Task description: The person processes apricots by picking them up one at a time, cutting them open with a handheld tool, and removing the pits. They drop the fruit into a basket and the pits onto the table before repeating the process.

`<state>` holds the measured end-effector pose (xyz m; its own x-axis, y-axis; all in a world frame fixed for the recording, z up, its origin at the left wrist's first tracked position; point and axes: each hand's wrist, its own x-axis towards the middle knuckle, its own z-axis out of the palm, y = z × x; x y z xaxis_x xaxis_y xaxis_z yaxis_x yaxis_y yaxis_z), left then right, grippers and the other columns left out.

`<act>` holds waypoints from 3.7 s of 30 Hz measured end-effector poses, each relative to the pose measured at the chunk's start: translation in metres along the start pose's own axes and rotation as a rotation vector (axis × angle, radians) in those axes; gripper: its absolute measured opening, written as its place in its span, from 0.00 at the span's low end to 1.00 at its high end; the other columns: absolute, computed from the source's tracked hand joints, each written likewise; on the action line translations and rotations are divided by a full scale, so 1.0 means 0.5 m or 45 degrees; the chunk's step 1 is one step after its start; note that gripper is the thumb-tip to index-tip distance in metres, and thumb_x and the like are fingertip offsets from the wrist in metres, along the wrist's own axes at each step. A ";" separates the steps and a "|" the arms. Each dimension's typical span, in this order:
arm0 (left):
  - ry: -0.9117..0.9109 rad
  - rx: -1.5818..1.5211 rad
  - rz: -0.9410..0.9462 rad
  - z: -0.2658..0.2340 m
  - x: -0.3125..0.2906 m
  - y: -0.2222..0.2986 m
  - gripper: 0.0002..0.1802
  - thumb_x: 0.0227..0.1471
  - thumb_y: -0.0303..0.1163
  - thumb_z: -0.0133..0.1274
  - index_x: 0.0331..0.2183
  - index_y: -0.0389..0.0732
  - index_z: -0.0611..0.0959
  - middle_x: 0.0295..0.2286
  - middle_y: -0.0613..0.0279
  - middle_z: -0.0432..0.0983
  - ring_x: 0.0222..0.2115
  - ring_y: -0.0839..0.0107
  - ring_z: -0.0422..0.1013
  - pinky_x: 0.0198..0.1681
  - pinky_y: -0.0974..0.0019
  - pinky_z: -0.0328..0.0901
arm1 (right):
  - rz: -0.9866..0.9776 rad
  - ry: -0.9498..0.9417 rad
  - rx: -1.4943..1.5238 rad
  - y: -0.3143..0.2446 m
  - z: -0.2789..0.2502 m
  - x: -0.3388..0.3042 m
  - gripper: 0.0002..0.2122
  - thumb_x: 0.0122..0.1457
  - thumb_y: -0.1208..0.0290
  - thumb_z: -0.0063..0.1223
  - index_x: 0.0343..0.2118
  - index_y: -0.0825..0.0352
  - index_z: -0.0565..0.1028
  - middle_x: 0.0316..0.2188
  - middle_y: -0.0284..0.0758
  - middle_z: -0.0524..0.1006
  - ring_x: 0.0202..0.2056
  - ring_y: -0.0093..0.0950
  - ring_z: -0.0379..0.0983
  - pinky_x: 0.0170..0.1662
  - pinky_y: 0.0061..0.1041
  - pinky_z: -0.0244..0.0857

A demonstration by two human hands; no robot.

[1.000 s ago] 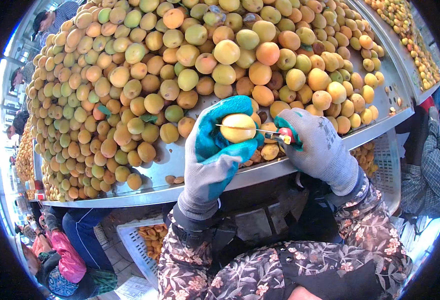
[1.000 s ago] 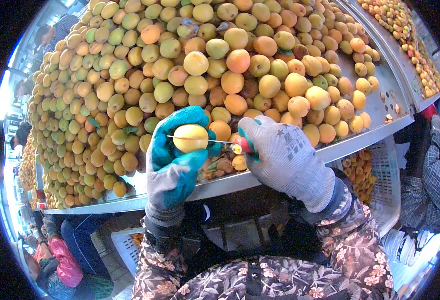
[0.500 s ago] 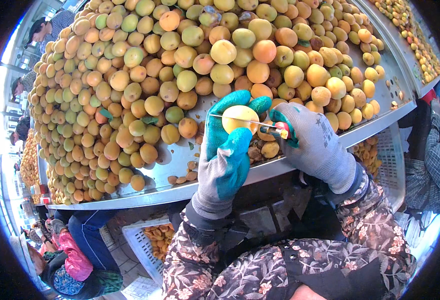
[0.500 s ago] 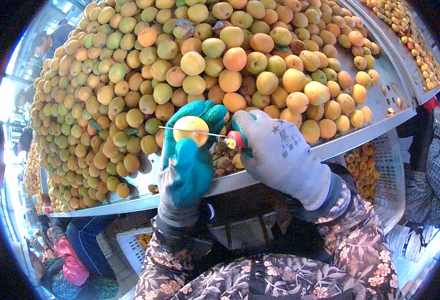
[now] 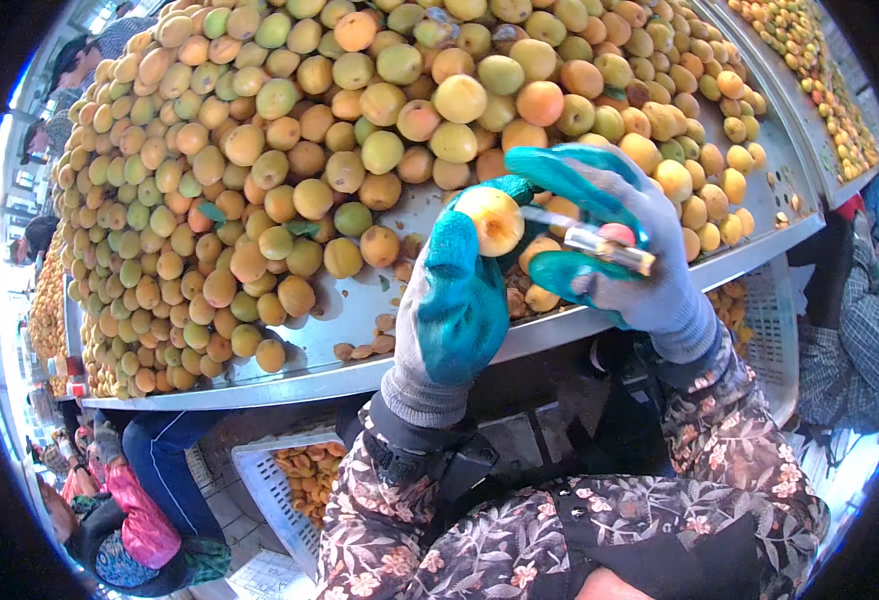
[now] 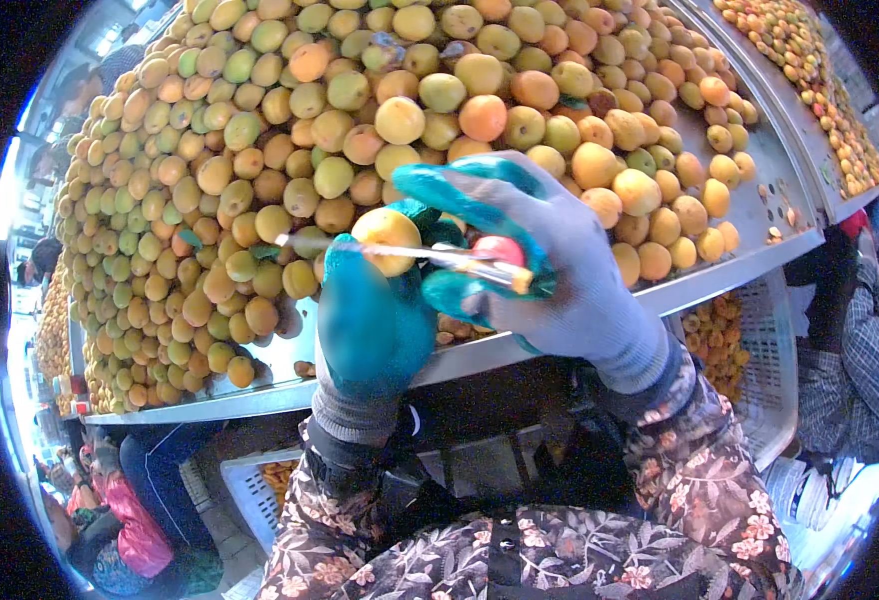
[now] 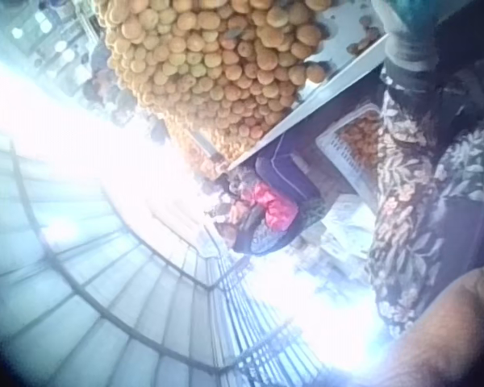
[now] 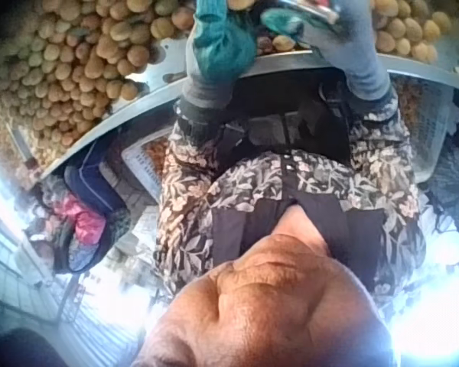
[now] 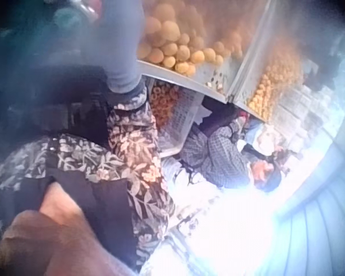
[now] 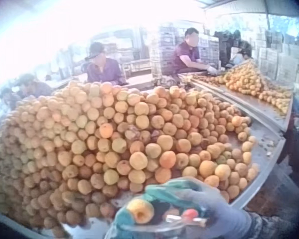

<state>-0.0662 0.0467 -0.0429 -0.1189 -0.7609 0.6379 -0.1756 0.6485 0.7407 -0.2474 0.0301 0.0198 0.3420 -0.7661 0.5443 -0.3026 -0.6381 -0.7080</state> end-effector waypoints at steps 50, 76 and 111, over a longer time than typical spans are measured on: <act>0.319 -1.901 -1.411 -0.023 0.016 0.028 0.30 0.60 0.55 0.39 0.44 0.36 0.74 0.34 0.58 0.77 0.25 0.73 0.71 0.20 0.74 0.64 | 0.302 0.468 0.261 -0.020 0.036 0.001 0.29 0.59 0.47 0.44 0.46 0.75 0.72 0.35 0.40 0.76 0.24 0.26 0.73 0.24 0.21 0.66; 0.058 -0.555 -0.794 -0.003 -0.021 0.027 0.28 0.52 0.29 0.49 0.53 0.35 0.60 0.34 0.57 0.71 0.24 0.75 0.69 0.26 0.74 0.67 | 0.073 0.219 0.002 -0.023 0.030 -0.025 0.13 0.47 0.75 0.65 0.37 0.71 0.78 0.32 0.36 0.77 0.32 0.27 0.76 0.38 0.22 0.69; 0.409 -0.641 -0.942 -0.107 0.059 0.080 0.22 0.61 0.45 0.41 0.45 0.37 0.74 0.33 0.50 0.77 0.16 0.75 0.67 0.16 0.76 0.61 | 0.525 0.351 0.623 0.062 0.024 -0.023 0.07 0.52 0.79 0.57 0.34 0.72 0.78 0.30 0.34 0.79 0.31 0.21 0.76 0.35 0.18 0.72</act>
<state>-0.0246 0.0515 0.0170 0.1415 -0.9883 -0.0575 0.3518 -0.0041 0.9361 -0.2503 0.0201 -0.0139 0.0272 -0.9713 0.2362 0.0989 -0.2326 -0.9675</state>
